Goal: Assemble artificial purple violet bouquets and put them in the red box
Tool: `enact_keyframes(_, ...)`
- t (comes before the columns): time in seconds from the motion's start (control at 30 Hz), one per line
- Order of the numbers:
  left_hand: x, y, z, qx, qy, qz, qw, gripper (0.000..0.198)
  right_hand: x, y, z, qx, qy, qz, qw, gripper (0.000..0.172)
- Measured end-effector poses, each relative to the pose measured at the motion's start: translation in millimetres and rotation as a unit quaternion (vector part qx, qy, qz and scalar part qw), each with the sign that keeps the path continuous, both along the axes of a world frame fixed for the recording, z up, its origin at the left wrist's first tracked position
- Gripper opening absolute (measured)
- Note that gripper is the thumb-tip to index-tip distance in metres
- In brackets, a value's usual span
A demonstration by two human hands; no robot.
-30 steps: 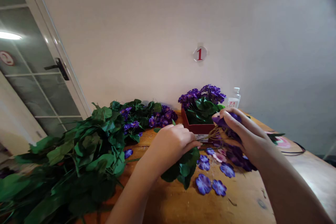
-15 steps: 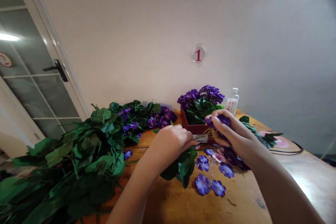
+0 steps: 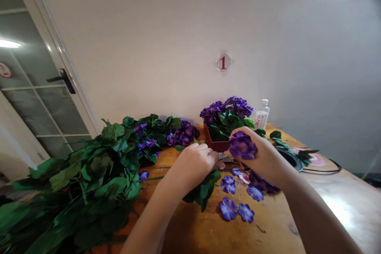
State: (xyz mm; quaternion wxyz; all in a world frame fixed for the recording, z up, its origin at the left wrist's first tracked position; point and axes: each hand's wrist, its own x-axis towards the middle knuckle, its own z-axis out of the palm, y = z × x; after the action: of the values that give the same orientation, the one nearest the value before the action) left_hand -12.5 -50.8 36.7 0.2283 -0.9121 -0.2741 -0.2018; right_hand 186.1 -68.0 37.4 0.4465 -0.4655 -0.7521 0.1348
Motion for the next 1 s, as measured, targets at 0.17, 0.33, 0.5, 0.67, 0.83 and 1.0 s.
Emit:
enact_keyframes(0.17, 3.4, 0.2, -3.0, 0.063, 0.004, -0.029, 0.998, 0.019, -6.1, 5.3, -4.2, 0.002, 0.05, 0.026, 0.998, 0.032)
enact_keyframes(0.33, 5.3, 2.9, -4.8, 0.045, 0.014, -0.008, 0.999, 0.021, -9.3, 5.0, -2.9, 0.025, 0.026, -0.007, 0.999, 0.031)
enact_keyframes(0.5, 1.7, 0.6, 2.7, -0.063, -0.003, 0.027, 0.998, 0.026, 0.0, 2.1, 5.3, 0.031, -0.013, -0.082, 0.996, 0.041)
enact_keyframes(0.67, 1.1, 3.4, 1.9, -0.16, 0.012, 0.085, 0.983, 0.028, 5.1, 5.6, 1.6, -0.038, -0.064, -0.082, 0.994, 0.042)
enact_keyframes(0.83, -8.3, 23.4, -15.7, -0.321, -0.003, 0.146, 0.936, 0.02, 1.7, 21.4, -15.8, -0.126, -0.137, -0.063, 0.981, 0.041)
enact_keyframes(1.0, -47.3, 58.4, -31.1, -0.374, -0.128, 0.209, 0.894, 0.033, 11.7, 25.4, -15.7, -0.135, -0.158, -0.094, 0.974, 0.045)
